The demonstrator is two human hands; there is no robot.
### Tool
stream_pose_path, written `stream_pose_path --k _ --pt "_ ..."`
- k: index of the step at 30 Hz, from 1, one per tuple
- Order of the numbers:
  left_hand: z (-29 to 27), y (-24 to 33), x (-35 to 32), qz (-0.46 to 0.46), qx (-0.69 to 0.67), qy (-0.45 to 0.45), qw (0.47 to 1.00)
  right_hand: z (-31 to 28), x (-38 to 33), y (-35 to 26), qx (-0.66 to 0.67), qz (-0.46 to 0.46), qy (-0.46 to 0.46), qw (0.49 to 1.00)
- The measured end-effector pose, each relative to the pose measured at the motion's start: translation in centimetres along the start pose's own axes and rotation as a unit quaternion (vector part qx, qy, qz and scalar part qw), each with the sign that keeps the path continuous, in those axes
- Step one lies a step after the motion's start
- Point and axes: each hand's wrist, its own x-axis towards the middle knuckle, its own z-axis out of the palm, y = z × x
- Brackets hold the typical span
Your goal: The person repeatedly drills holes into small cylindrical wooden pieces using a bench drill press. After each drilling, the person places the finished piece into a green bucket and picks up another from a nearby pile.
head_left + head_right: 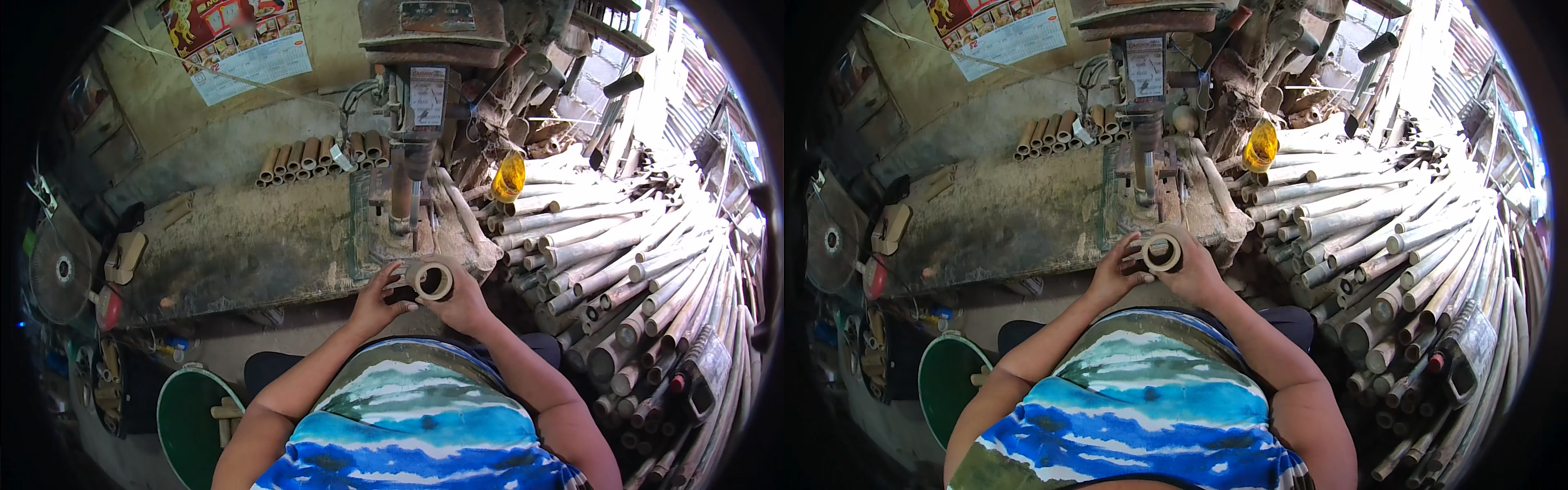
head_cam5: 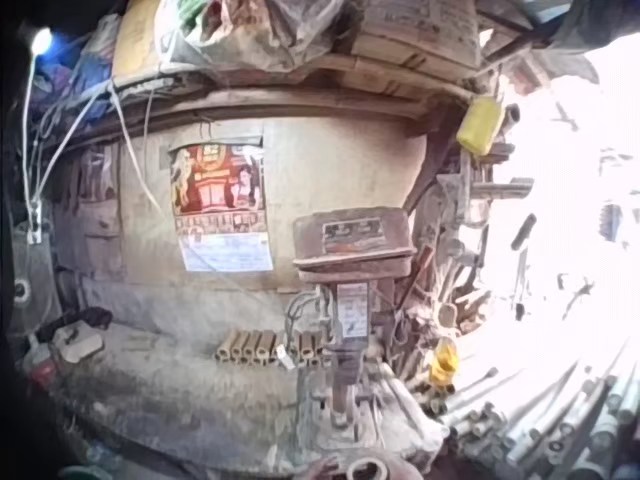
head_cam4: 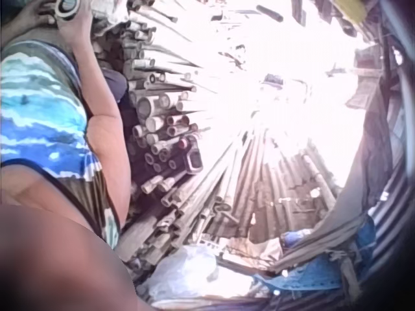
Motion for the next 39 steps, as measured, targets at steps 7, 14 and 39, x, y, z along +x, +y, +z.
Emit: stream_pose_path --k 7,14,39 --pt "0.3 0.0 0.1 -0.028 -0.019 0.068 0.997 0.1 -0.5 -0.1 -0.044 -0.191 0.048 0.979" --pt "-0.2 0.1 -0.3 -0.013 -0.057 0.097 0.994 0.5 -0.5 -0.2 -0.052 -0.200 0.060 0.977" --pt "-4.2 3.0 0.8 -0.091 -0.101 0.092 0.986 1.4 -1.1 7.0 -0.140 -0.050 -0.036 0.988"
